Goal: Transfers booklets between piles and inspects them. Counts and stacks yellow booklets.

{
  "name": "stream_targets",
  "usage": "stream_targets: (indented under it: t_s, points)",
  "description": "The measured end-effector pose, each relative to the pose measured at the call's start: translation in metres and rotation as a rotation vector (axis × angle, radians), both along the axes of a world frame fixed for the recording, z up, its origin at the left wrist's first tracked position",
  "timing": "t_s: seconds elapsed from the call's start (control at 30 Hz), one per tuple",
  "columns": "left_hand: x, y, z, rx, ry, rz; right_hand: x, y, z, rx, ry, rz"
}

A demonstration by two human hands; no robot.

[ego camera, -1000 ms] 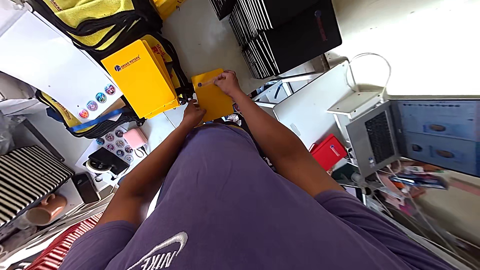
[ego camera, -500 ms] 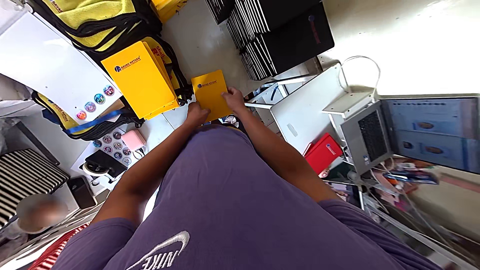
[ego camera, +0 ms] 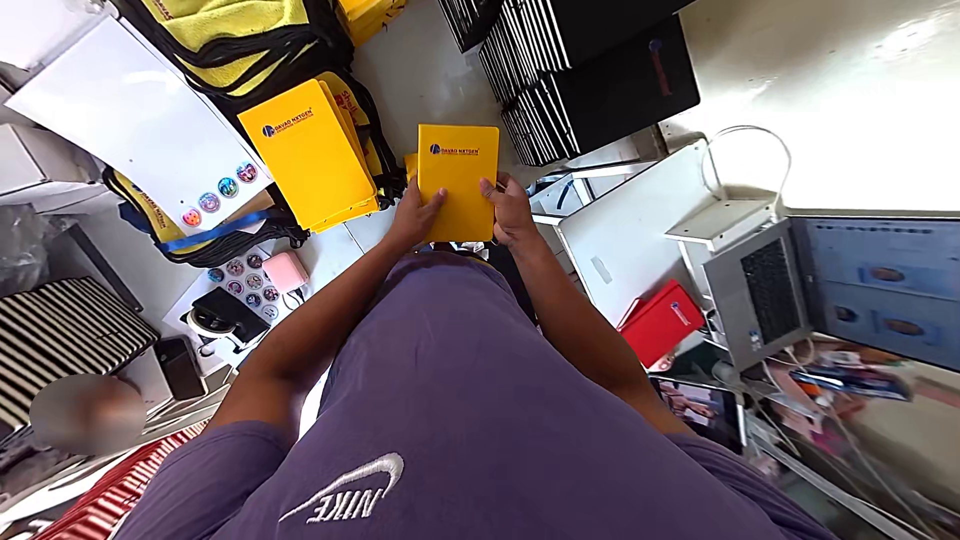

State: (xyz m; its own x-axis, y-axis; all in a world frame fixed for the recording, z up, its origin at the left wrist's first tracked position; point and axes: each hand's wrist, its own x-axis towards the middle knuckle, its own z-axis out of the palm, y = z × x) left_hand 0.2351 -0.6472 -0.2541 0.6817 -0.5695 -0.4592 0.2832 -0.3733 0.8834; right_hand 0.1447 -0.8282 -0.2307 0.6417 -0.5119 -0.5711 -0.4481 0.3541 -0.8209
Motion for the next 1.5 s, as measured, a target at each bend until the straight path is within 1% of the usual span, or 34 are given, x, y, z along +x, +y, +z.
stream_targets:
  t_s: [0.07,0.1,0.13,0.17,0.2,0.27,0.3,0.33,0.4,0.47,0.53,0.63,0.77,1.07,1.13,1.2,1.23,1.3,1.37,1.43,1.5]
  points:
    - [0.007,0.01,0.022,-0.164,-0.059,0.081,0.01,0.007,0.014,0.108,-0.146,0.018]
    - [0.011,0.016,0.033,-0.196,-0.116,0.107,0.015,0.009,0.017,0.145,-0.207,0.029]
    - [0.017,0.023,0.044,-0.193,-0.169,0.133,0.022,0.008,0.017,0.16,-0.249,0.052]
    - [0.025,0.031,0.055,-0.16,-0.208,0.165,0.029,0.005,0.013,0.124,-0.259,0.089]
    - [0.032,0.04,0.063,-0.112,-0.239,0.207,0.034,0.001,0.006,0.016,-0.219,0.127]
    - [0.048,0.061,0.072,-0.018,-0.301,0.309,0.043,-0.01,-0.017,-0.327,-0.043,0.225]
    - [0.055,0.073,0.073,0.034,-0.337,0.357,0.046,-0.016,-0.028,-0.47,0.073,0.298]
    - [0.063,0.085,0.073,0.092,-0.36,0.399,0.048,-0.021,-0.038,-0.566,0.171,0.365]
    - [0.076,0.11,0.065,0.183,-0.375,0.474,0.049,-0.025,-0.052,-0.663,0.29,0.483]
    - [0.087,0.132,0.057,0.265,-0.382,0.514,0.053,-0.023,-0.058,-0.709,0.337,0.552]
    - [0.092,0.147,0.052,0.405,-0.401,0.514,0.056,-0.02,-0.061,-0.745,0.34,0.587]
    - [0.096,0.158,0.048,0.615,-0.451,0.446,0.062,-0.016,-0.066,-0.776,0.359,0.626]
    - [0.102,0.163,0.037,0.703,-0.474,0.414,0.066,-0.012,-0.068,-0.799,0.386,0.629]
    - [0.099,0.154,0.044,0.678,-0.438,0.37,0.065,-0.012,-0.071,-0.817,0.375,0.652]
    - [0.096,0.148,0.053,0.669,-0.525,0.363,0.067,-0.015,-0.071,-0.809,0.371,0.657]
    - [0.089,0.135,0.065,0.606,-0.67,0.334,0.069,-0.018,-0.071,-0.799,0.382,0.658]
    - [0.085,0.126,0.074,0.558,-0.717,0.302,0.07,-0.018,-0.071,-0.791,0.391,0.659]
    - [0.076,0.106,0.093,0.447,-0.733,0.174,0.073,-0.019,-0.069,-0.778,0.415,0.662]
    - [0.065,0.08,0.099,0.307,-0.748,0.037,0.077,-0.02,-0.066,-0.753,0.446,0.672]
    - [0.053,0.051,0.089,0.165,-0.734,-0.08,0.081,-0.023,-0.067,-0.712,0.464,0.677]
    - [0.043,0.022,0.073,0.13,-0.637,-0.232,0.083,-0.027,-0.072,-0.663,0.464,0.683]
